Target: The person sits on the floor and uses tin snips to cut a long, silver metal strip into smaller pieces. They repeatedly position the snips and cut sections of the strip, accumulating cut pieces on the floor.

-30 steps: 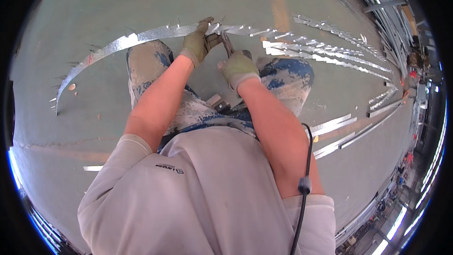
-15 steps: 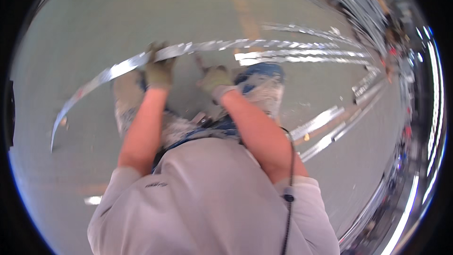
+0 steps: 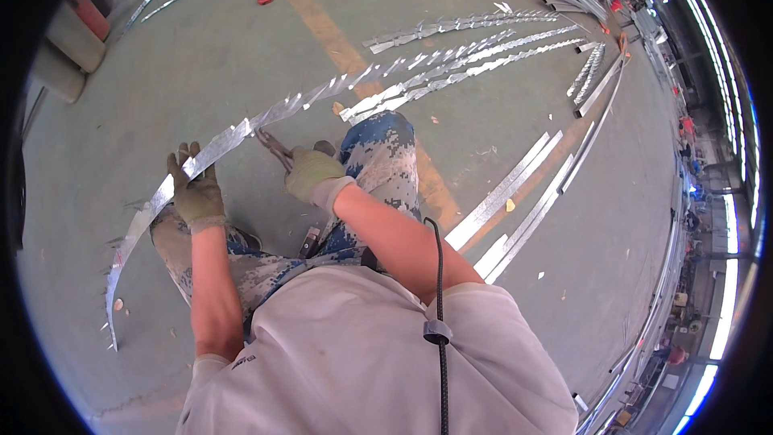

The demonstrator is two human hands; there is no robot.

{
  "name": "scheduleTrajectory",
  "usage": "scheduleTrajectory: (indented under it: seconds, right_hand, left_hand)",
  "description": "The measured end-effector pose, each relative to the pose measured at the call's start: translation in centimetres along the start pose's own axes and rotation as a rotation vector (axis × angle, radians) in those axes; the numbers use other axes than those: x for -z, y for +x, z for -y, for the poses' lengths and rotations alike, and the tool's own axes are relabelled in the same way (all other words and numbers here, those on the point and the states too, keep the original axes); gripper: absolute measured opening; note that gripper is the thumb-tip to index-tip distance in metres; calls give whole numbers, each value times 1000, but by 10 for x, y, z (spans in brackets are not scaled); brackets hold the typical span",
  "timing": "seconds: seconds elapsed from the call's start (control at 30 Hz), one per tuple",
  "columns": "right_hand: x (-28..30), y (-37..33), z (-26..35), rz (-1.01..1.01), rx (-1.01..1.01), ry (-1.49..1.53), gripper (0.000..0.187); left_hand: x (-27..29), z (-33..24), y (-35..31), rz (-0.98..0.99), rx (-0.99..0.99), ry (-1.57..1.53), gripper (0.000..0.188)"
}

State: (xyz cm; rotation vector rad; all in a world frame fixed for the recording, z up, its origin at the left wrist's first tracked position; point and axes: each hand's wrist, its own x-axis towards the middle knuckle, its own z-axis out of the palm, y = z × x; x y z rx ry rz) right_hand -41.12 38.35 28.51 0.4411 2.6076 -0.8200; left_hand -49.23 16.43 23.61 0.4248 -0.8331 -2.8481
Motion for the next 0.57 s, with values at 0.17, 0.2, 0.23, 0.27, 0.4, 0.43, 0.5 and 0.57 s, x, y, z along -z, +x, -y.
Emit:
scheduleTrajectory:
  seconds: [0.17,0.2,0.23,0.27,0.4,0.43,0.5,0.57]
  right_hand:
    - [30,13,-26,5,-62,11,42]
    - [32,16,-35,-15,-65,2,42]
    - [35,21,-51,-11,123,-203,44]
    - [40,19,-54,-19,-8,-78,46]
    - [44,21,-53,-68,-130,-34,46]
    - [42,23,-56,-72,-128,-55,44]
    - [38,28,-59,-53,-136,-58,42]
    - [38,35,-56,-10,-151,-28,41]
  left_hand:
    - [-22,26,-12,150,68,-25,50]
    - [-26,38,-12,145,109,-14,47]
    - [-14,49,-6,230,165,-31,45]
    - [-25,56,-10,205,207,0,45]
    - [-35,64,-18,146,276,21,47]
    - [-35,64,-19,148,287,19,46]
    - [-33,61,-18,153,309,26,44]
    - [-20,61,-10,134,376,3,48]
